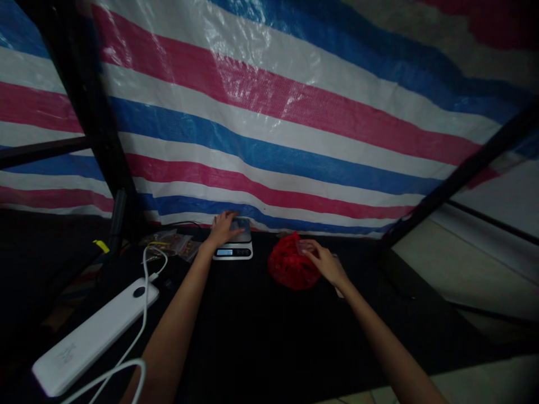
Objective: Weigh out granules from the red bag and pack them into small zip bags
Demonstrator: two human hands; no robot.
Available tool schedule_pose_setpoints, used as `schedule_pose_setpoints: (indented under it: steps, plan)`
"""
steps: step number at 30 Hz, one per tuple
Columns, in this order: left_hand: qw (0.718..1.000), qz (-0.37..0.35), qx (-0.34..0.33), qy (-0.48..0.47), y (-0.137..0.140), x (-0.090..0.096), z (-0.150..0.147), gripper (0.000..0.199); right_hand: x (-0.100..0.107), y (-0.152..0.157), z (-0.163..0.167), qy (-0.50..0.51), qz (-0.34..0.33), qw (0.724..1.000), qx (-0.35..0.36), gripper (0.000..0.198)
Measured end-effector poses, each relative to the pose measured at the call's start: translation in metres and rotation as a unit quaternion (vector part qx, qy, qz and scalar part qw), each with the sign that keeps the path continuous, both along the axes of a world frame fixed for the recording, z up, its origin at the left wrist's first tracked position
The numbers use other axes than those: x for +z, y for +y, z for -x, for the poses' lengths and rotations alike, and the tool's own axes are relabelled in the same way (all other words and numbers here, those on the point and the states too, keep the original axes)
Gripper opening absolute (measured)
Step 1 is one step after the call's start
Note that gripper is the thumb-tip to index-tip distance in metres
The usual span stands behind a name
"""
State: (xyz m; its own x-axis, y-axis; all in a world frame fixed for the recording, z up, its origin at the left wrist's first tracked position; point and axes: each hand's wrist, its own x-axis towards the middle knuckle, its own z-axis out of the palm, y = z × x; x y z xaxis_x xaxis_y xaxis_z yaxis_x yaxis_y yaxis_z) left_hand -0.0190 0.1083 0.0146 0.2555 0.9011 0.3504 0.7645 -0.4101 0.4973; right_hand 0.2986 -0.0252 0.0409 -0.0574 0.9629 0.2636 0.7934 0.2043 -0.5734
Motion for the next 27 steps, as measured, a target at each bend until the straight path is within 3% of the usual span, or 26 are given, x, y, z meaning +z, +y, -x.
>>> schedule_pose_setpoints:
  steps: [2, 4, 7, 10, 12, 15, 19, 22, 25, 27]
  plan:
    - [0.998, -0.045, -0.01, -0.031, -0.008, 0.014, -0.015, 0.045, -0.001, -0.016, -0.005, 0.001, -0.028, 0.999, -0.032, 0.034]
    - [0.994, -0.055, -0.087, -0.048, -0.021, 0.029, -0.035, 0.034, -0.002, -0.029, -0.006, 0.007, -0.053, 0.997, -0.058, 0.036]
    - [0.965, -0.006, -0.262, -0.03, -0.048, 0.041, -0.069, 0.029, -0.01, -0.043, -0.008, 0.055, -0.025, 0.995, -0.074, 0.039]
    - [0.935, 0.06, -0.343, 0.061, -0.077, 0.035, -0.102, 0.027, -0.024, -0.049, -0.011, 0.092, 0.008, 0.992, -0.085, 0.037]
    - [0.933, 0.064, -0.328, 0.133, -0.093, 0.027, -0.116, 0.026, -0.033, -0.05, -0.012, 0.086, 0.016, 0.993, -0.078, 0.035]
    - [0.942, 0.017, -0.28, 0.186, -0.107, 0.014, -0.125, 0.025, -0.042, -0.053, -0.006, 0.128, 0.047, 0.99, -0.042, 0.035]
    - [0.937, -0.071, -0.271, 0.209, -0.113, 0.003, -0.122, 0.018, -0.041, -0.06, 0.008, 0.29, 0.111, 0.951, 0.016, 0.039]
    - [0.936, -0.13, -0.269, 0.186, -0.118, -0.003, -0.114, 0.02, -0.036, -0.067, 0.013, 0.339, 0.141, 0.929, 0.044, 0.04]
    - [0.93, -0.151, -0.293, 0.161, -0.127, -0.01, -0.105, 0.019, -0.033, -0.073, 0.012, 0.334, 0.137, 0.932, 0.045, 0.039]
    - [0.929, -0.145, -0.306, 0.151, -0.134, -0.014, -0.1, 0.02, -0.03, -0.077, 0.01, 0.285, 0.123, 0.95, 0.034, 0.037]
